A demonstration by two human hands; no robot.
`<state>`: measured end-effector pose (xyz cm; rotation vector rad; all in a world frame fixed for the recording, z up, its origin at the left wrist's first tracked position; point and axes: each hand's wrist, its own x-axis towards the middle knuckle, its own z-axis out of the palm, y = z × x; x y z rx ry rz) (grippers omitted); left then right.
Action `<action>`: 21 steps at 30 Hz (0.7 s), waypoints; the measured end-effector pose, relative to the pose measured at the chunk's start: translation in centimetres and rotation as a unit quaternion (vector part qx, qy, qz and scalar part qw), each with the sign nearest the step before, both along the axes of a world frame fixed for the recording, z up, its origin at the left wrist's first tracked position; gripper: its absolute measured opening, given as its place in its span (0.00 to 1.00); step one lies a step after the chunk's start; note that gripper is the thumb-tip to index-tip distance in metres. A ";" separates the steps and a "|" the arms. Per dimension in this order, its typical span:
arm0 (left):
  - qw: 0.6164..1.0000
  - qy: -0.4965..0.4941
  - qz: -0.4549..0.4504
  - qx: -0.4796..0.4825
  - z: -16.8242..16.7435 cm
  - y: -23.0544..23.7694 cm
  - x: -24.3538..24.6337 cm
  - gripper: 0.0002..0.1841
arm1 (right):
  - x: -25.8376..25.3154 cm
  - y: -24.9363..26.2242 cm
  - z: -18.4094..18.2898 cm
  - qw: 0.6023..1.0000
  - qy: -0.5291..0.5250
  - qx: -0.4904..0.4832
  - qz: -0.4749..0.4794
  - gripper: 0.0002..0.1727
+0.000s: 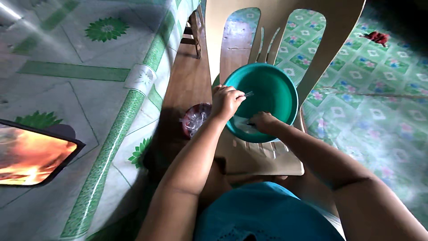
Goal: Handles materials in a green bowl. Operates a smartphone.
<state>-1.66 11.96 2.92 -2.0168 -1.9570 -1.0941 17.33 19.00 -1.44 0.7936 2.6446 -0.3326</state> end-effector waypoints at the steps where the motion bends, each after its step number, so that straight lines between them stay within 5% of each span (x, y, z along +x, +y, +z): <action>1: 1.000 0.000 0.001 0.001 -0.1 0.1 -0.1 0.08 | 0.0 0.2 -0.4 1.000 0.027 -0.014 -0.005 0.14; 8: 0.999 0.001 -0.009 -0.036 0.2 0.0 -0.4 0.08 | 1.4 0.6 -0.3 0.988 0.153 -0.021 0.002 0.08; 21: 0.995 0.045 -0.002 -0.084 1.2 -1.7 -0.1 0.04 | 2.8 3.1 8.4 0.994 0.092 0.012 -0.054 0.10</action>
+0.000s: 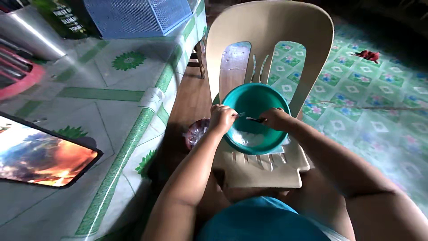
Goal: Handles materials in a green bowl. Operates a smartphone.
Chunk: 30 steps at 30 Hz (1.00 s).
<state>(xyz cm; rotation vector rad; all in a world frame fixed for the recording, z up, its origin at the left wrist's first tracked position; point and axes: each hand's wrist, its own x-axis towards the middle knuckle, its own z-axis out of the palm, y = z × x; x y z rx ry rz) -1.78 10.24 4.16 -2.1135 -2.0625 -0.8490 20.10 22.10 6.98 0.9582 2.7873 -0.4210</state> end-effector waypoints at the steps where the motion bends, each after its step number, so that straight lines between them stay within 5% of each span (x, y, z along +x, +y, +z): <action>1: 1.000 0.004 0.002 -0.002 0.0 0.1 -0.1 0.05 | -0.1 0.2 0.4 1.000 -0.002 0.001 -0.002 0.10; 19: 0.997 0.054 -0.027 0.051 -1.1 0.7 -0.4 0.06 | -1.6 0.6 0.5 0.997 0.029 0.061 0.033 0.08; 30: 0.999 -0.020 -0.043 0.003 0.1 0.4 0.9 0.12 | -1.6 -1.8 4.0 0.984 0.177 -0.003 0.023 0.13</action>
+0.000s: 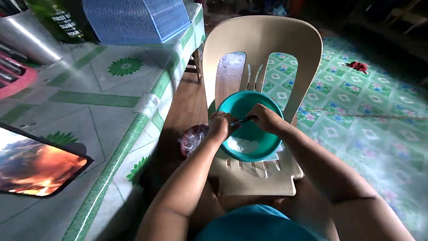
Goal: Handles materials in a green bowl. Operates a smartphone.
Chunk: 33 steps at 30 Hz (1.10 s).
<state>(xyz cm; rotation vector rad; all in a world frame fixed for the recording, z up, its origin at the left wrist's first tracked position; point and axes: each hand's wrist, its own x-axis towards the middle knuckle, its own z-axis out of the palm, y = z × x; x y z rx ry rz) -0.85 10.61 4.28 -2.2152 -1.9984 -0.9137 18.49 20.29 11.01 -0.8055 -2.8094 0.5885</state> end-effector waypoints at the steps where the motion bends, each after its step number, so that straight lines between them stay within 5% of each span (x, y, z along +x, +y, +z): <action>1: 1.000 -0.004 0.002 -0.005 0.0 0.0 0.1 0.12 | -0.1 -0.2 -0.1 1.000 0.020 0.004 -0.006 0.13; 9: 0.998 -0.056 0.013 -0.036 0.2 -0.2 1.1 0.13 | -1.3 -2.0 -1.3 0.986 0.158 -0.011 -0.050 0.11; 13: 0.993 -0.107 0.044 0.005 0.1 0.0 1.4 0.10 | -2.6 -3.3 -2.6 0.961 0.250 -0.065 -0.098 0.21; 18: 0.988 -0.130 0.047 0.067 -0.3 0.4 2.2 0.09 | -3.4 -3.5 -3.6 0.963 0.253 0.012 -0.088 0.19; 20: 0.982 -0.182 0.010 0.050 0.3 0.3 1.9 0.15 | -3.1 -3.2 -2.3 0.967 0.245 0.035 -0.062 0.17; 23: 0.940 -0.319 -0.079 -0.097 2.4 -0.4 0.6 0.29 | -1.5 -1.6 0.8 0.970 0.242 0.018 -0.012 0.15; 26: 0.911 -0.352 -0.123 -0.174 2.2 -0.4 -0.7 0.25 | 0.4 -0.3 3.6 0.974 0.226 -0.016 0.024 0.14; 33: 0.922 -0.275 -0.197 -0.188 2.5 -0.7 0.7 0.20 | 2.2 -1.9 7.0 0.974 0.218 0.001 0.063 0.13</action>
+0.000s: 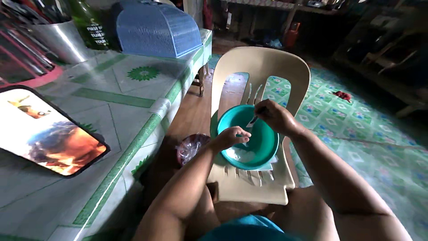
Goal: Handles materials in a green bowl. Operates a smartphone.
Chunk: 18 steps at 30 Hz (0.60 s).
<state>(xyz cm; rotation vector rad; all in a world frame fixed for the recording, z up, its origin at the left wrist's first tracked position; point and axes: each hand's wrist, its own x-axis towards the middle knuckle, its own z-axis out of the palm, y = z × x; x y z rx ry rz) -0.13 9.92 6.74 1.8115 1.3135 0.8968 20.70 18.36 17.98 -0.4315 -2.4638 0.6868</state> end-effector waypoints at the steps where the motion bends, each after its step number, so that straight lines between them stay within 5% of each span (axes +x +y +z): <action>1: 1.000 0.016 0.010 0.012 0.1 -0.1 0.5 0.18 | 0.1 -0.4 0.2 1.000 0.001 0.009 0.000 0.14; 7: 0.987 -0.005 0.109 0.121 -0.1 -0.6 2.2 0.15 | 1.3 -3.0 1.9 0.998 0.035 0.031 -0.033 0.23; 12: 0.986 0.030 0.160 0.044 -0.6 -1.3 2.1 0.40 | 1.4 -4.1 1.1 0.990 0.051 0.079 -0.107 0.20; 15: 0.974 0.045 0.223 0.001 -0.1 -3.1 2.1 0.38 | 0.5 -2.3 -0.8 0.993 -0.015 0.083 -0.081 0.21; 18: 0.966 -0.037 0.258 0.008 -0.7 -5.2 2.5 0.34 | 1.2 -3.2 1.6 0.992 0.037 0.061 -0.101 0.22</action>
